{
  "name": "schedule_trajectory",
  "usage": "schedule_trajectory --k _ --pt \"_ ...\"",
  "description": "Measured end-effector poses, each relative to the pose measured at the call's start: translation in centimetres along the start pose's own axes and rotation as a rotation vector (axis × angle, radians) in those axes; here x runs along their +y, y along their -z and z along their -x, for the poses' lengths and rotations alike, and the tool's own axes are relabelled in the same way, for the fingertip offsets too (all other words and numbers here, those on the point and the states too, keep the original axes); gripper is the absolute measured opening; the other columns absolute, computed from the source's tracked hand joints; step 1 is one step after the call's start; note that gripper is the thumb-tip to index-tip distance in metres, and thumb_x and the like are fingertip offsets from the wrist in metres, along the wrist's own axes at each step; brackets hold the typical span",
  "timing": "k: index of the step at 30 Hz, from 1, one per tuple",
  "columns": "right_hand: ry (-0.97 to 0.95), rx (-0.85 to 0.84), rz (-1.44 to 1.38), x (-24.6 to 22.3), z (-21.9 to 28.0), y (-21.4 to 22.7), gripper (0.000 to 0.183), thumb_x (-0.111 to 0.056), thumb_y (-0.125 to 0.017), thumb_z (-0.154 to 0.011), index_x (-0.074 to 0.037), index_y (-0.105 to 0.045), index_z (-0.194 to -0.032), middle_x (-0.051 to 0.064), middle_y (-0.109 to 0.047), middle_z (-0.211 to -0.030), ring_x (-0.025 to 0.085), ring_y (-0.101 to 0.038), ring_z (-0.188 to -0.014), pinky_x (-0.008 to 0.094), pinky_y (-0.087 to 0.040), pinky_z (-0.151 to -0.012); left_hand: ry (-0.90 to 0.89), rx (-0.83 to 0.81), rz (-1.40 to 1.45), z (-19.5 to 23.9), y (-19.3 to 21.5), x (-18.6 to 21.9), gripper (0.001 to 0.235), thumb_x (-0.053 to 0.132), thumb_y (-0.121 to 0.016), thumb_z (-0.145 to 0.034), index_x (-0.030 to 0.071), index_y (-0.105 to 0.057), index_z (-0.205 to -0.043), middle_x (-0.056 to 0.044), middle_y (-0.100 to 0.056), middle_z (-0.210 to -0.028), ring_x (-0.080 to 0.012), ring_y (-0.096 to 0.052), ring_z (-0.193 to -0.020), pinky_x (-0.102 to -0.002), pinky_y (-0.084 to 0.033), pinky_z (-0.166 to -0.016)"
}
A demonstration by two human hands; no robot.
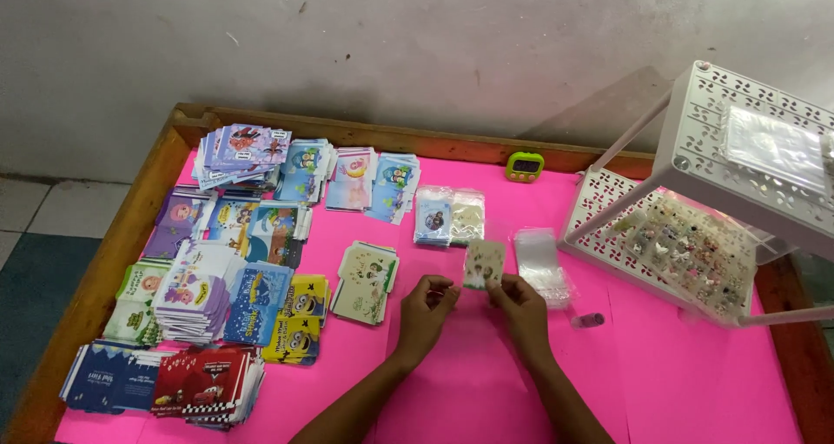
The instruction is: Folding small cards and inserting them into clear plastic sleeves at a workshop table.
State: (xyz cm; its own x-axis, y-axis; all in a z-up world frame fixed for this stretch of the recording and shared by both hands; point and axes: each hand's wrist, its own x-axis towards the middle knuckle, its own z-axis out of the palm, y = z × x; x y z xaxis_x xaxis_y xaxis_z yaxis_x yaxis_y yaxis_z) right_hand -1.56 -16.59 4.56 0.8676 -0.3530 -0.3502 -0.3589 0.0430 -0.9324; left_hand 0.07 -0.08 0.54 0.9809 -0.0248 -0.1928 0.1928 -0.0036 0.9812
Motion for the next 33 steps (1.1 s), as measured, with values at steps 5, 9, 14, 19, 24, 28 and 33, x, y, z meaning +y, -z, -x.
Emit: schedule_trajectory --k 5,9,14,19,24,28,33 --pt "0.085 0.068 0.144 -2.2 -4.5 -1.3 0.042 -0.028 -0.079 -0.085 -0.007 -0.066 -0.119 0.011 -0.078 -0.093 0.02 -0.073 -0.084 0.033 -0.059 -0.078 -0.06 -0.048 -0.052 -0.2 -0.3 -0.9 0.019 0.029 -0.065 -0.1 0.01 -0.067 -0.095 -0.004 -0.072 -0.074 -0.0138 -0.07 -0.07 -0.029 -0.058 -0.068" --pt "0.199 0.069 0.251 0.2 -9.0 -2.3 0.047 -0.033 -0.085 -0.086 -0.004 -0.067 -0.118 0.009 -0.078 -0.086 0.017 -0.072 -0.068 0.035 -0.054 -0.074 -0.048 -0.094 -0.071 -0.3 0.0 -0.6 0.02 0.021 -0.059 -0.105 0.006 -0.07 -0.1 -0.009 -0.071 -0.081 -0.0171 -0.072 -0.075 -0.031 -0.058 -0.071" --pt "0.221 0.123 0.36 1.6 -10.5 -3.7 0.044 -0.042 -0.084 -0.086 -0.011 -0.071 -0.116 0.008 -0.079 -0.091 0.023 -0.075 -0.086 0.038 -0.055 -0.078 -0.102 -0.097 -0.1 -0.5 0.0 -1.0 0.019 0.019 -0.06 -0.105 0.006 -0.07 -0.096 -0.009 -0.07 -0.076 -0.0178 -0.072 -0.072 -0.031 -0.058 -0.068" --pt "0.285 0.153 0.396 0.8 -9.2 -4.2 0.045 -0.041 -0.081 -0.091 -0.006 -0.07 -0.118 0.014 -0.076 -0.085 0.028 -0.074 -0.087 0.042 -0.055 -0.078 -0.086 -0.102 -0.096 -0.6 -0.1 -1.8 0.019 0.02 -0.06 -0.105 0.008 -0.069 -0.095 -0.007 -0.069 -0.071 -0.0159 -0.069 -0.069 -0.03 -0.056 -0.064" --pt "0.299 0.185 0.366 1.6 -8.0 -4.7 0.065 -0.05 -0.071 -0.097 -0.005 -0.051 -0.139 0.008 -0.068 -0.07 0.025 -0.067 -0.073 0.041 -0.05 -0.07 -0.425 -0.054 -0.33 -0.8 0.2 -1.1 0.017 0.018 -0.064 -0.104 0.007 -0.07 -0.093 -0.009 -0.069 -0.073 -0.0171 -0.069 -0.064 -0.027 -0.057 -0.056" --pt "0.299 0.122 0.367 3.2 -5.5 -4.3 0.053 -0.047 -0.066 -0.101 -0.007 -0.053 -0.133 0.005 -0.064 -0.066 0.021 -0.062 -0.067 0.036 -0.047 -0.064 -0.682 0.056 -0.665 -1.6 2.8 1.2 0.011 0.018 -0.067 -0.102 0.008 -0.068 -0.098 -0.007 -0.069 -0.081 -0.0181 -0.072 -0.073 -0.027 -0.06 -0.059" --pt "0.429 -0.087 0.587 6.8 -2.9 -2.9 0.024 -0.038 -0.074 -0.094 -0.019 -0.074 -0.108 0.005 -0.073 -0.067 0.023 -0.071 -0.065 0.034 -0.055 -0.062 -0.433 0.355 -1.321 -1.6 6.6 1.7 0.048 0.037 -0.08 -0.087 0.002 -0.06 -0.113 -0.016 -0.057 -0.112 -0.0361 -0.058 -0.113 -0.04 -0.057 -0.085"
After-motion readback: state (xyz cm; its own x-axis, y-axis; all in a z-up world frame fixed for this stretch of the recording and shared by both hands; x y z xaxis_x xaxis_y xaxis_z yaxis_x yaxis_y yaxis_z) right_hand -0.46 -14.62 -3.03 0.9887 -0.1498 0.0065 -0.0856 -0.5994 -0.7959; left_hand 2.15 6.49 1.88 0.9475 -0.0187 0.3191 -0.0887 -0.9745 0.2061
